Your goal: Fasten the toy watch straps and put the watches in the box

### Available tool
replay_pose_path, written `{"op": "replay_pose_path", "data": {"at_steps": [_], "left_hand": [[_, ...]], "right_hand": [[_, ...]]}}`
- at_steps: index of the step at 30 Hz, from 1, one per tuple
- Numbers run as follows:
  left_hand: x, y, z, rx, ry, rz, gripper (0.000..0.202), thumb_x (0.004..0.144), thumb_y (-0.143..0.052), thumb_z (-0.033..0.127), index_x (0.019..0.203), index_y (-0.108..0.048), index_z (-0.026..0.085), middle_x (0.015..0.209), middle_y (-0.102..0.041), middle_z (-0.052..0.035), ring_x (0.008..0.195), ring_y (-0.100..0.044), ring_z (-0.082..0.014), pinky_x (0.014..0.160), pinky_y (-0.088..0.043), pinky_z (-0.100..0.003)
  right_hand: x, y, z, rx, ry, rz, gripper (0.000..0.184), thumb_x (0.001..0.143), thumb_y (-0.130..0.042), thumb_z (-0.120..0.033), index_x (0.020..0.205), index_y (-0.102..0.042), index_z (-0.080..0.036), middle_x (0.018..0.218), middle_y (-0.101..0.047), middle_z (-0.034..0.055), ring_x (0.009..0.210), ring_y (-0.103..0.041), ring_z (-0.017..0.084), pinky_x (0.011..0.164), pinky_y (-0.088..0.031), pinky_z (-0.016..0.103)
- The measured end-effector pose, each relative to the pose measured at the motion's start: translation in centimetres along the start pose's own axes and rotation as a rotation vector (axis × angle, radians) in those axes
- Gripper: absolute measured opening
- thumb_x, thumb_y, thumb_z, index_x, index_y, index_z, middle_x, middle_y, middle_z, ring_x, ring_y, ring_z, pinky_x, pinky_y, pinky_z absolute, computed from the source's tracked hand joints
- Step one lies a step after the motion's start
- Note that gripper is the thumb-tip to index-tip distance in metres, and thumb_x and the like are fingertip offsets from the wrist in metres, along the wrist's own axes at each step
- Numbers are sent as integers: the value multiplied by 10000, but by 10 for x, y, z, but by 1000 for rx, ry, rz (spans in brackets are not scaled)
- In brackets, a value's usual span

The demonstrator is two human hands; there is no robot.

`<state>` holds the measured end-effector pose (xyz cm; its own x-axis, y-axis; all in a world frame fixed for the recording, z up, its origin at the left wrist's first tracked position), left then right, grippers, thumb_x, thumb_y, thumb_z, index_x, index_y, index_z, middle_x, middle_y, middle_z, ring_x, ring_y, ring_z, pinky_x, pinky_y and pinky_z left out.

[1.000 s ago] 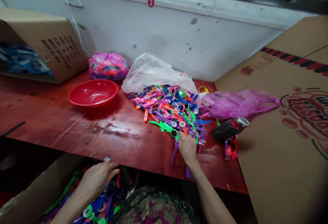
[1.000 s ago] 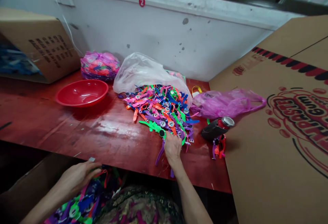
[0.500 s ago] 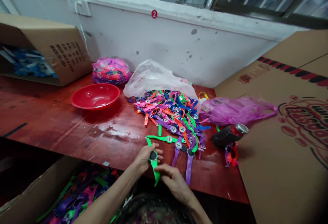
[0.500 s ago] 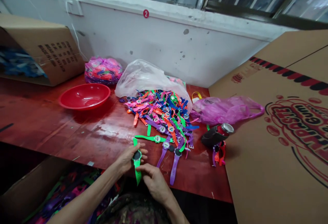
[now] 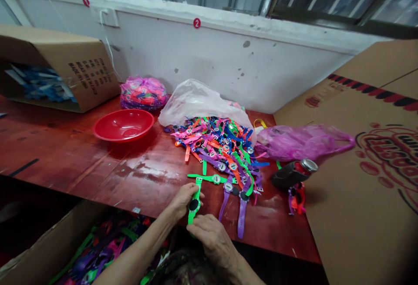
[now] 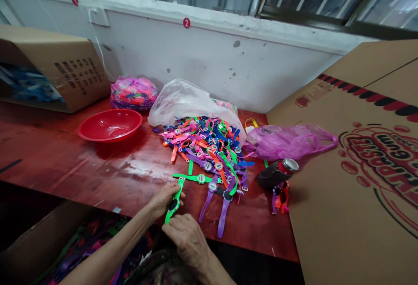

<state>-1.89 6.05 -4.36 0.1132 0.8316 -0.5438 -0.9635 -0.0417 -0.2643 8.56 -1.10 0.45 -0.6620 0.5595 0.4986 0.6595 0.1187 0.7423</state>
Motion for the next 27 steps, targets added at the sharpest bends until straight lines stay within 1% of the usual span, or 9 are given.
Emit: {"op": "replay_pose_path", "data": {"at_steps": [3, 6, 8, 10, 12, 13, 17, 22, 27], "left_hand": [[1, 2, 1, -26, -12, -8, 229, 641, -571, 311, 730, -449, 139, 555, -583, -1, 394, -495, -82, 389, -345, -176], [-1, 0, 3, -70, -39, 13, 240, 622, -596, 299, 751, -470, 139, 517, -546, 29, 409, -474, -62, 420, -359, -166], [-2, -2, 2, -80, -54, 34, 266, 628, -607, 323, 784, -492, 140, 528, -548, 34, 423, -481, -65, 426, -361, -167], [-5, -3, 1, -71, -91, 56, 303, 632, -615, 342, 835, -519, 139, 564, -565, 32, 434, -492, -69, 426, -359, -170], [-9, -6, 3, -48, -165, 63, 325, 639, -616, 344, 878, -545, 135, 606, -574, 34, 450, -490, -59, 438, -362, -165], [-11, -7, 4, -31, -206, 63, 322, 644, -614, 338, 886, -558, 131, 619, -572, 38, 455, -481, -49, 444, -360, -158], [-20, -11, 7, 41, -278, 80, 281, 666, -591, 307, 880, -599, 125, 647, -574, 43, 476, -456, -26, 467, -359, -137], [-27, -11, 9, 101, -281, 95, 275, 696, -536, 280, 927, -605, 148, 593, -568, 47, 463, -489, -49, 455, -369, -142], [-27, -11, 10, 100, -293, 75, 311, 696, -522, 260, 979, -597, 153, 621, -577, 42, 470, -504, -53, 454, -385, -141]], "right_hand": [[6, 9, -3, -9, 29, 111, 231, 907, -358, -165, 931, -588, -165, 745, -624, 40, 696, -541, 119, 631, -382, 247], [10, 18, -5, 139, -26, 194, 207, 893, -386, -184, 920, -588, -151, 761, -621, 48, 672, -533, 115, 604, -371, 238], [11, 17, 3, 362, -257, 148, 220, 883, -404, -241, 791, -582, -150, 686, -577, 24, 621, -506, 102, 562, -355, 219], [7, 9, 14, 680, -629, 99, 276, 854, -437, -319, 637, -486, -157, 547, -446, -27, 485, -397, 67, 460, -289, 196], [1, 0, 23, 1029, -956, 108, 310, 805, -484, -393, 611, -380, -174, 487, -304, -72, 397, -238, 38, 383, -176, 183], [-1, -3, 26, 1183, -1047, 129, 324, 778, -510, -421, 626, -356, -181, 485, -267, -86, 383, -180, 28, 368, -127, 180], [1, -6, 31, 1477, -1129, 113, 315, 732, -578, -404, 663, -383, -167, 496, -287, -97, 368, -169, 4, 362, -92, 161], [0, -6, 33, 1593, -1248, 113, 194, 680, -563, -322, 716, -460, -161, 444, -280, -108, 321, -186, 4, 347, -119, 156], [-3, -10, 33, 1605, -1346, 137, 186, 659, -554, -320, 707, -503, -147, 412, -294, -104, 303, -201, 7, 333, -141, 160]]}}
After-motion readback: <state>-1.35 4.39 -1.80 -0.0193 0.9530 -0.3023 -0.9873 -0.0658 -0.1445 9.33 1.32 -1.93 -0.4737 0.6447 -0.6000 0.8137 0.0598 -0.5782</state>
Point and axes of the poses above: each hand's wrist, its own x-axis towards the middle knuckle, its own y-axis out of the back of the hand, z = x × y, the point moved 4 cm from there along x, towards the middle knuckle
